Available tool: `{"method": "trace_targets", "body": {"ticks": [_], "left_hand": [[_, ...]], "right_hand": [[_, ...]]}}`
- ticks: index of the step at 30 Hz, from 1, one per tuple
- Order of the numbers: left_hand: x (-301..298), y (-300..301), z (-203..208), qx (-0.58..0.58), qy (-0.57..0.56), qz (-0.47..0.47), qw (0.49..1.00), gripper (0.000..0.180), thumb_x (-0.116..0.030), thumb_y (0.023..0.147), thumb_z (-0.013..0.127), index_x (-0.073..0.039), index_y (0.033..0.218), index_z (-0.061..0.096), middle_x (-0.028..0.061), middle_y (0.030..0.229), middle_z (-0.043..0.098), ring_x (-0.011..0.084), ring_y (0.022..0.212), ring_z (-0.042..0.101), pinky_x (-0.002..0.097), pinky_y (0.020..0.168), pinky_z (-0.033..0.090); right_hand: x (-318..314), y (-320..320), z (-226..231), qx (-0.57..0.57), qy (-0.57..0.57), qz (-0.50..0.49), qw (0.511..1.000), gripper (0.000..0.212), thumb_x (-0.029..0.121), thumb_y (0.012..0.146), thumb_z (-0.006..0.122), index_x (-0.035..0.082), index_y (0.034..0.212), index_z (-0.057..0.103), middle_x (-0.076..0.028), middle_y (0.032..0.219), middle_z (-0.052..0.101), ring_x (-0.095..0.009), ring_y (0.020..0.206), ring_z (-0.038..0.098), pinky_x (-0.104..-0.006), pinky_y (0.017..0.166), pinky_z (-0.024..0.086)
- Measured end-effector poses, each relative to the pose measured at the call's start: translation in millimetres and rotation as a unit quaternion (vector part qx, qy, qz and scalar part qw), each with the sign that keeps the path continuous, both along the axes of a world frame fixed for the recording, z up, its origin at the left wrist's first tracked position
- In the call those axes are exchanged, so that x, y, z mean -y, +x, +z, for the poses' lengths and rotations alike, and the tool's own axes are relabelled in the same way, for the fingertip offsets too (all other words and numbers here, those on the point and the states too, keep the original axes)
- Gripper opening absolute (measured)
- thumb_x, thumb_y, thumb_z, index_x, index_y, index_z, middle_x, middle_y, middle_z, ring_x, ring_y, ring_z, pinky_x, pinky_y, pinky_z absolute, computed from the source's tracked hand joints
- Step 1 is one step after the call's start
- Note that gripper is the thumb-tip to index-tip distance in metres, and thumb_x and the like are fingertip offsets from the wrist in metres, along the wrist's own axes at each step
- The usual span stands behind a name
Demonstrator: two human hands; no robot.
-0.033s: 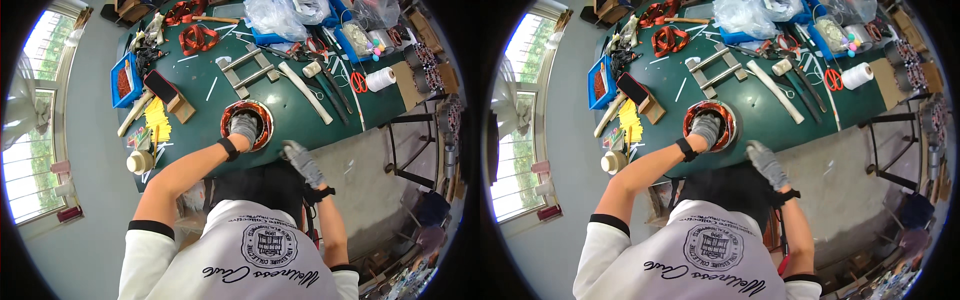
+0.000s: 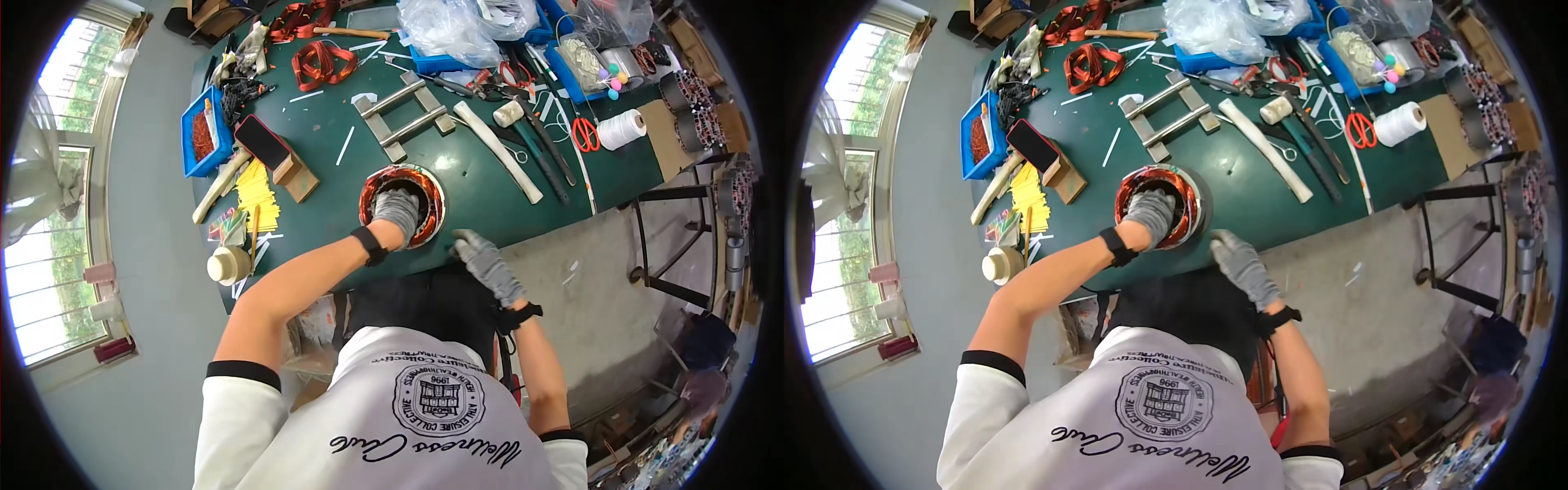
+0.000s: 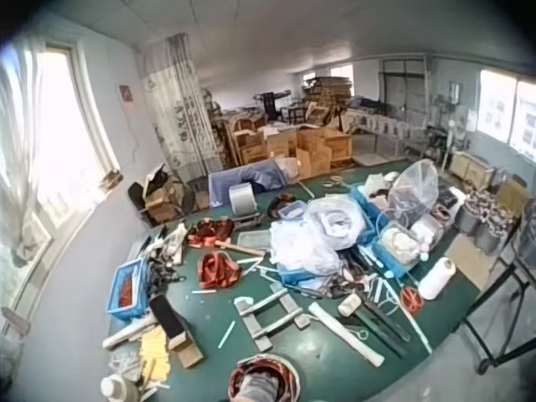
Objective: Shaping and pressing motor windings inside a stator core using a mallet.
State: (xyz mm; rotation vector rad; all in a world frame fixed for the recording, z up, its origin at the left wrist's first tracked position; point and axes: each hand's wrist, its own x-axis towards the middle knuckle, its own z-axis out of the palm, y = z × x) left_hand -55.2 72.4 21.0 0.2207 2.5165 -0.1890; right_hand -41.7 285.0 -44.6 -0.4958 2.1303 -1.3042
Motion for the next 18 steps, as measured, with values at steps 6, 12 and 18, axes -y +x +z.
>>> {"method": "trace_targets", "body": {"ticks": [6,12,18], "left_hand": [[26.8,9.1,-41.3,0.070,0.173,0.015,0.982,0.023,-0.013,0.077,0.054,-0.003,0.097,0.061,0.0177,0.098,0.062,0.0313,0.090,0.061,0.0413,0.079,0.048],[7.1,-1.1,-22.9,0.103,0.074,0.088,0.988,0.029,-0.015,0.080,0.050,-0.002,0.105,0.058,0.0194,0.101,0.062,0.0321,0.095,0.060,0.0401,0.079,0.048],[5.9,31.1,27.9,0.055,0.178,0.163,0.969,0.044,-0.013,0.077,0.053,-0.005,0.119,0.047,0.0179,0.101,0.059,0.0341,0.094,0.057,0.0402,0.080,0.045]], "right_hand": [[24.3,-14.0,43.7,0.005,-0.040,0.087,0.995,0.027,0.022,0.087,0.049,0.000,0.103,0.054,-0.020,0.095,0.060,-0.036,0.090,0.056,-0.0385,0.078,0.044],[28.4,-26.3,-3.0,0.109,0.023,0.141,0.984,0.028,0.021,0.087,0.050,0.000,0.106,0.053,-0.015,0.082,0.058,-0.021,0.069,0.057,-0.0329,0.061,0.046],[37.4,-35.3,-36.3,0.358,-0.034,0.007,0.933,0.037,0.021,0.088,0.048,0.004,0.121,0.043,-0.003,0.090,0.053,-0.009,0.070,0.051,-0.0235,0.059,0.047]]}}
